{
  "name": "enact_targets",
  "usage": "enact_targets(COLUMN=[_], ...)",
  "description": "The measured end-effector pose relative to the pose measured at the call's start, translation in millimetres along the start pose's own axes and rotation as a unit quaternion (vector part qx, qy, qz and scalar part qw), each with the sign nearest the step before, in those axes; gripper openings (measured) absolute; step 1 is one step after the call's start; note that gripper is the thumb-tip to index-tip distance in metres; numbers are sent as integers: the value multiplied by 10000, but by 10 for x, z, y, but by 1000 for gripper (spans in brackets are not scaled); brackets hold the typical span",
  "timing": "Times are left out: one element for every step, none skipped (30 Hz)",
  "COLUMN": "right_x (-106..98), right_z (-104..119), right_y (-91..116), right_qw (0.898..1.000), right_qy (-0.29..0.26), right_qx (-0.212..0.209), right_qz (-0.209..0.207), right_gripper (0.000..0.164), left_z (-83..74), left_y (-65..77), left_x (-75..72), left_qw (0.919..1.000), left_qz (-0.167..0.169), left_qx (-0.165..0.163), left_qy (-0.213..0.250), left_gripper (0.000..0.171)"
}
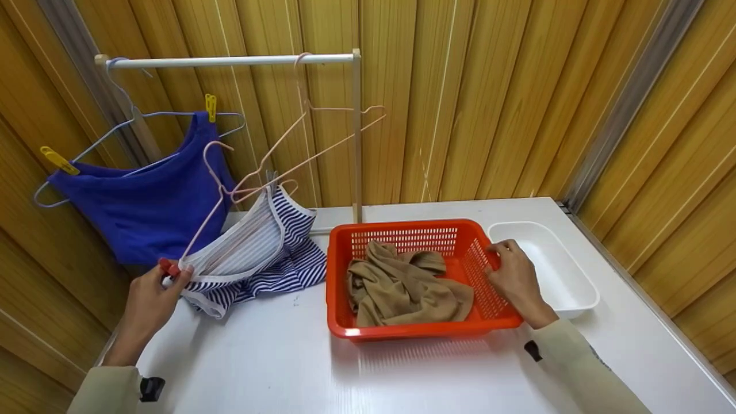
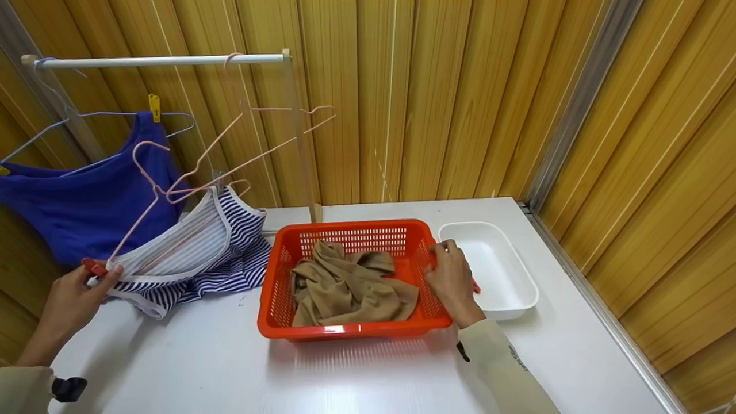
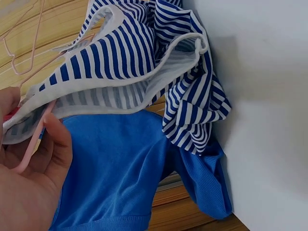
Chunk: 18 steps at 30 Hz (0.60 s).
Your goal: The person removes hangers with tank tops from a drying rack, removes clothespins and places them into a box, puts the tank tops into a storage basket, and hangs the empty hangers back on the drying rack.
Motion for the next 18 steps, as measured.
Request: enact_targets(right_x=[1, 3, 5, 5, 6, 8, 10, 11, 12, 13, 15, 15, 14, 13, 11, 8, 7, 8], right_z=[-1, -4, -3, -2, -3, -5, -7, -8, -7, -6, -7, -5, -5, -3, -1, 1, 1, 1], right_y=[0, -1, -2, -3, -4, -5, -5, -3, -2, -1, -1, 0, -1, -2, -4, -5, -7, -8], right_qw=[10000, 10000, 10000, 10000, 10000, 10000, 10000, 10000, 10000, 10000, 10000, 10000, 10000, 10000, 10000, 10000, 10000, 10000], right_qy=[8, 15, 26, 30, 30, 31, 36, 38, 41, 35, 30, 29, 26, 20, 11, 6, 6, 5], right_qx=[8, 13, 21, 18, 21, 26, 29, 31, 32, 30, 28, 25, 16, 6, -2, -11, -16, -19], right_qz=[1, 9, 20, 21, 23, 30, 34, 38, 37, 37, 41, 40, 32, 20, 9, -4, -9, -16], right_gripper=[36, 36, 36, 36, 36, 36, 36, 37, 37, 37, 37, 37, 37, 37, 37, 37, 37, 37], left_z=[6, 10, 15, 22, 29, 32, 38, 44, 46, 51, 53, 54, 55, 47, 35, 23, 6, -13], left_y=[19, 36, 54, 74, 93, 111, 131, 148, 167, 187, 206, 224, 240, 252, 263, 271, 277, 283], left_x=[-3, -5, -10, -10, -9, -11, -11, -10, -11, -11, -12, -15, -15, -16, -19, -22, -24, -28], left_qw=[10000, 10000, 9999, 9999, 9999, 9999, 9999, 9999, 9999, 10000, 10000, 10000, 9999, 9999, 9999, 9999, 9999, 9999], left_qz=[-15, -46, -78, -69, -68, -69, -64, -59, -59, -50, -49, -43, -29, -24, -24, -31, -39, -53], left_qx=[21, 38, 59, 73, 85, 95, 99, 96, 86, 63, 38, 20, 10, 1, 0, 18, 29, 60], left_qy=[-4, -17, -38, -25, -20, 3, -5, -13, -20, -38, -66, -80, -104, -104, -103, -116, -110, -110], left_gripper=[26, 24, 23, 23, 22, 22, 21, 21, 21, 21, 21, 21, 20, 20, 19, 19, 18, 17])
Point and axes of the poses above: each hand's wrist, its own y-axis away from the middle knuckle, its own x-axis out of the palm, z = x × y, the point moved 6 cm from there along -y, towards the middle knuckle, and after that the axes turned 6 degrees about -y, right-handed, at the moved point
